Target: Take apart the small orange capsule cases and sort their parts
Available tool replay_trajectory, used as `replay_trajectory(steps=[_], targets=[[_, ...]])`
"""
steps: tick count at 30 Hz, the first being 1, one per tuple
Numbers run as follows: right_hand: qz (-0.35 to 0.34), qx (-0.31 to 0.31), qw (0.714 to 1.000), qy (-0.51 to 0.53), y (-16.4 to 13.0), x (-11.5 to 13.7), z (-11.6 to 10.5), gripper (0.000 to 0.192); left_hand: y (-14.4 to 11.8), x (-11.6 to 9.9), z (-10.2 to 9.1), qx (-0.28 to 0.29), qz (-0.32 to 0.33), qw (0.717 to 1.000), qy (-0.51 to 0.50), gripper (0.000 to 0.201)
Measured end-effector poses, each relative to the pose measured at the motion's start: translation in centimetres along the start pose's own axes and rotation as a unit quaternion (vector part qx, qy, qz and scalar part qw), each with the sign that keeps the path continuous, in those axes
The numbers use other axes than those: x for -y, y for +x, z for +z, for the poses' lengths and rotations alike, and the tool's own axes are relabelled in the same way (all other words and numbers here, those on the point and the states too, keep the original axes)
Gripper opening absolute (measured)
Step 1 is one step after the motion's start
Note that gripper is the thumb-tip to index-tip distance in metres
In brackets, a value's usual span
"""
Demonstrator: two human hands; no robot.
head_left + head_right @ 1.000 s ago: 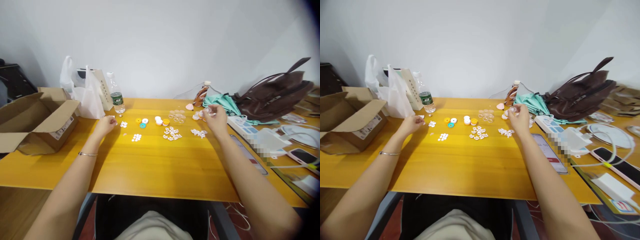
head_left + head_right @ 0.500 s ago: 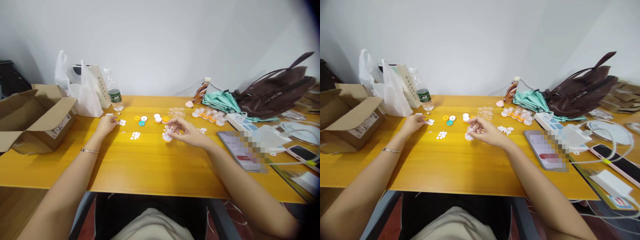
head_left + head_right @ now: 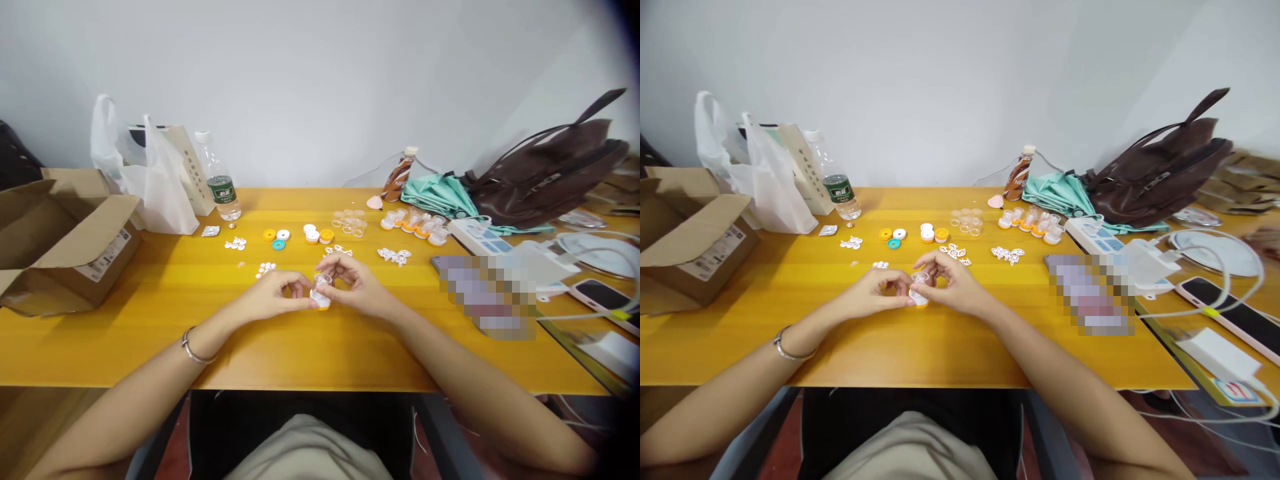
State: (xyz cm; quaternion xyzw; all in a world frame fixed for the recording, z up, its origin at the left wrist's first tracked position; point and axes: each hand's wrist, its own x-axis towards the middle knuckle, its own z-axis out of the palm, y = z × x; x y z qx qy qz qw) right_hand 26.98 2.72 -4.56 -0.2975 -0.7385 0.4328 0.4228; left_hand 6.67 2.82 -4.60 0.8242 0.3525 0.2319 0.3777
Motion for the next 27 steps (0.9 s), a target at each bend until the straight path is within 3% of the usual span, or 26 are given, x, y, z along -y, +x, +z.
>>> replay_trajectory(steps=[5, 11, 16, 21, 27], targets=[[-0.021, -0.031, 0.992, 0.119, -0.1, -0.3, -0.2, 0.029, -0.1, -0.4, 1.1, -0.06, -0.001, 0.995, -0.083, 0.028], [-0.008, -0.01, 0.994, 0.11, -0.2, -0.6, 0.3, 0.031, -0.4, -0.8, 1.5, -0.072, 0.013, 0.996, -0.049, 0.026], [0.039, 0.011, 0.999, 0.017, -0.4, -1.5, 0.7, 0.035, -0.5, 0.5, 1.7, -0.028, -0.004, 0.999, -0.034, 0.028], [0.102, 0.047, 0.986, -0.12, -0.4, -2.6, 0.8, 0.03, -0.2, 1.9, 1.7, 0.023, -0.021, 0.999, -0.017, 0.033], [0.091, 0.073, 0.97, -0.215, -0.5, -2.5, 0.8, 0.03, -0.1, 1.9, 2.0, 0.003, 0.004, 0.998, 0.07, 0.036]])
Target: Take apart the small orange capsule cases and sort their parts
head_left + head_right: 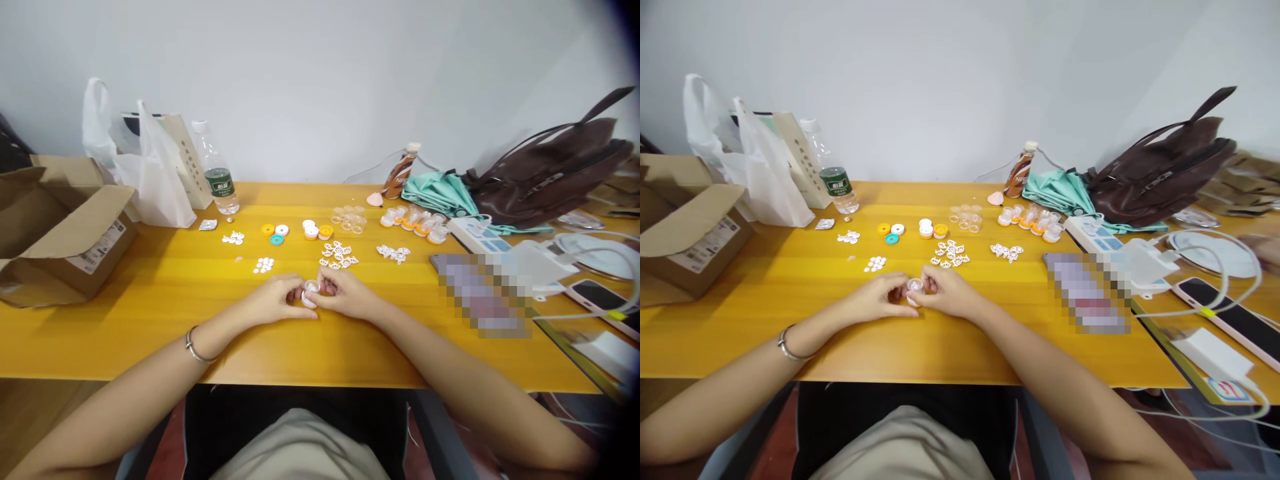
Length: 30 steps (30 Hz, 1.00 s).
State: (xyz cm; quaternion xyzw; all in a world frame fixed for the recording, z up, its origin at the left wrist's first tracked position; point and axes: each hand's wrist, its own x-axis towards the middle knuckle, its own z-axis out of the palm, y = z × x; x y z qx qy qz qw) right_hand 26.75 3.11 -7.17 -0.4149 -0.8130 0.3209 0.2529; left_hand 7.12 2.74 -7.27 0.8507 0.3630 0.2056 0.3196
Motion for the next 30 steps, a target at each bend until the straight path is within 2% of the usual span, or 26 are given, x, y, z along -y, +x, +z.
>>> replay_trajectory(steps=[4, 9, 11, 15, 20, 22, 24, 26, 30], targets=[[-0.01, -0.004, 0.998, -0.06, -0.1, 0.4, 0.0, 0.028, 0.1, 0.2, 0.4, -0.032, -0.011, 0.999, 0.004, 0.032], [-0.002, -0.03, 0.984, -0.178, -0.1, 0.8, 0.5, 0.043, 0.1, 0.2, 1.0, -0.055, -0.022, 0.998, 0.029, 0.025], [-0.005, -0.04, 0.977, -0.208, -0.1, 0.8, 0.8, 0.044, 0.1, 0.0, 1.1, -0.053, -0.019, 0.998, 0.035, 0.024], [-0.077, -0.034, 0.964, -0.251, -0.2, 0.9, 0.9, 0.036, 0.2, -0.3, 1.1, -0.041, 0.0, 0.999, 0.035, 0.021], [-0.158, -0.003, 0.931, -0.328, -0.1, 0.8, 0.5, 0.038, 0.3, 0.1, 1.0, -0.021, 0.021, 1.0, 0.002, 0.02], [-0.19, 0.015, 0.921, -0.34, -0.1, 0.9, 0.2, 0.032, 0.3, 0.3, 0.9, -0.009, 0.034, 0.999, -0.015, 0.019], [-0.203, 0.025, 0.922, -0.328, -0.3, 1.1, -0.2, 0.022, 0.3, 0.4, 0.8, -0.001, 0.046, 0.999, -0.021, 0.017], [-0.199, 0.022, 0.935, -0.291, -0.4, 1.4, -0.5, 0.018, 0.4, 0.5, 0.7, 0.001, 0.051, 0.999, -0.019, 0.014], [-0.158, -0.004, 0.956, -0.249, -0.5, 1.7, -0.4, 0.043, 0.7, 0.7, 0.5, 0.024, 0.041, 0.999, -0.017, 0.025]])
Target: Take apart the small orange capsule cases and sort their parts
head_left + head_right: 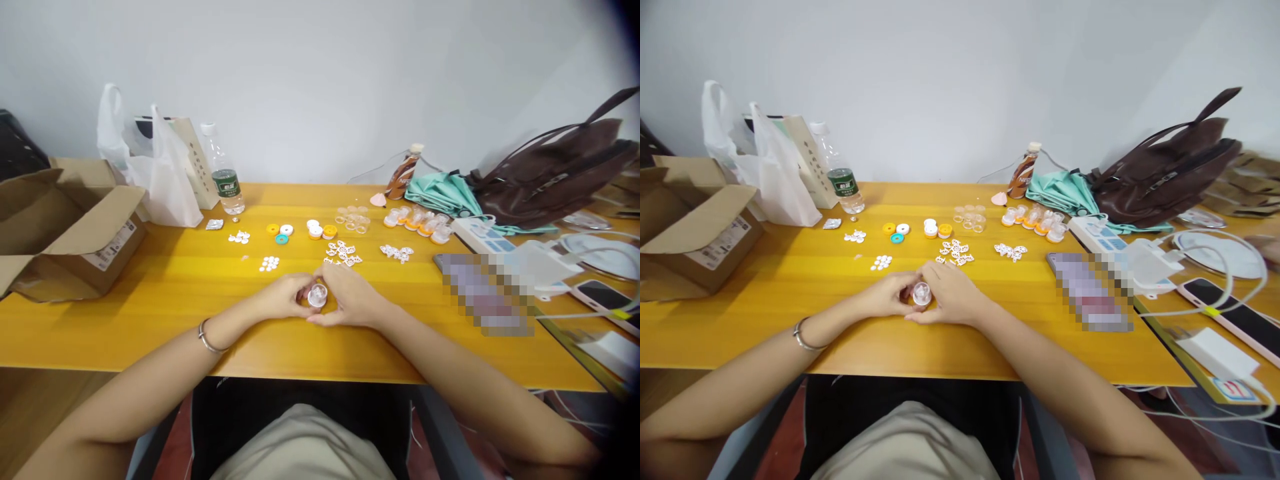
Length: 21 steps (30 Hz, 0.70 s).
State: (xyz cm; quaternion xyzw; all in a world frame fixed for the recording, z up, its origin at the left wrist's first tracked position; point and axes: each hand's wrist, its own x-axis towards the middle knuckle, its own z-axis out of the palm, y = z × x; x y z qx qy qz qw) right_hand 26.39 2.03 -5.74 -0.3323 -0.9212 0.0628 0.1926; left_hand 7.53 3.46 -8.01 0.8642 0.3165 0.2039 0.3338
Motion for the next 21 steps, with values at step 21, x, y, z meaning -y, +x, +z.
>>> replay_trajectory(steps=[21], targets=[[0.083, 0.008, 0.993, 0.083, -0.2, 0.9, 0.3, 0.042, -0.1, -0.2, -1.0, 0.064, -0.003, 0.998, -0.028, 0.031]])
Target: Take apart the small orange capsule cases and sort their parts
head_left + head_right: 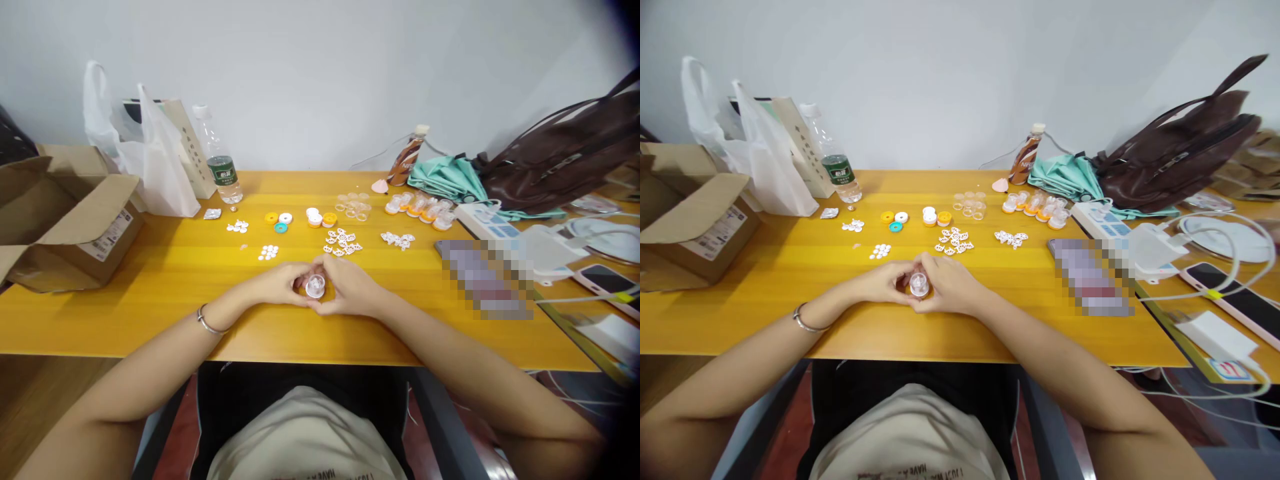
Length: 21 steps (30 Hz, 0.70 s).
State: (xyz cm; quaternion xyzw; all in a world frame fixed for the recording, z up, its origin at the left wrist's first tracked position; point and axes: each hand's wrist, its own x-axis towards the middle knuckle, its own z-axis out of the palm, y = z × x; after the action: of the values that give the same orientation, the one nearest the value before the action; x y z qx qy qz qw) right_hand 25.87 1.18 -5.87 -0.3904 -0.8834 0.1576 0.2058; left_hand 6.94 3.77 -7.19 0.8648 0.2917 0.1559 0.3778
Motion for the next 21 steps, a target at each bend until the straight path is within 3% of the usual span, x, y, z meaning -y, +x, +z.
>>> replay_trajectory(steps=[3, 5, 8, 10, 14, 17, 21], targets=[[0.028, -0.002, 0.999, 0.014, 0.03, -0.05, 0.15, 0.035, 0.02, 0.04, 0.03, -0.002, 0.008, 1.0, 0.003, 0.03], [0.011, 0.006, 1.0, 0.022, 0.04, -0.09, 0.17, 0.028, 0.02, 0.01, 0.01, 0.004, 0.015, 1.0, -0.006, 0.028], [-0.038, -0.006, 0.999, 0.035, 0.06, -0.17, 0.07, 0.037, 0.03, 0.05, -0.01, 0.005, 0.016, 1.0, -0.006, 0.028], [-0.033, -0.017, 0.999, 0.038, 0.08, -0.21, 0.02, 0.043, 0.06, 0.12, 0.01, 0.001, 0.008, 1.0, 0.002, 0.03], [-0.012, -0.008, 1.0, 0.023, 0.07, -0.17, 0.13, 0.029, 0.1, 0.19, 0.07, -0.001, 0.007, 1.0, -0.007, 0.031], [-0.051, -0.02, 0.998, 0.006, 0.05, -0.09, 0.27, 0.038, 0.08, 0.21, 0.11, -0.004, 0.007, 1.0, -0.004, 0.029], [-0.017, -0.032, 0.999, -0.014, 0.09, -0.06, 0.45, 0.032, 0.11, 0.32, 0.2, -0.015, 0.007, 1.0, 0.015, 0.032]])
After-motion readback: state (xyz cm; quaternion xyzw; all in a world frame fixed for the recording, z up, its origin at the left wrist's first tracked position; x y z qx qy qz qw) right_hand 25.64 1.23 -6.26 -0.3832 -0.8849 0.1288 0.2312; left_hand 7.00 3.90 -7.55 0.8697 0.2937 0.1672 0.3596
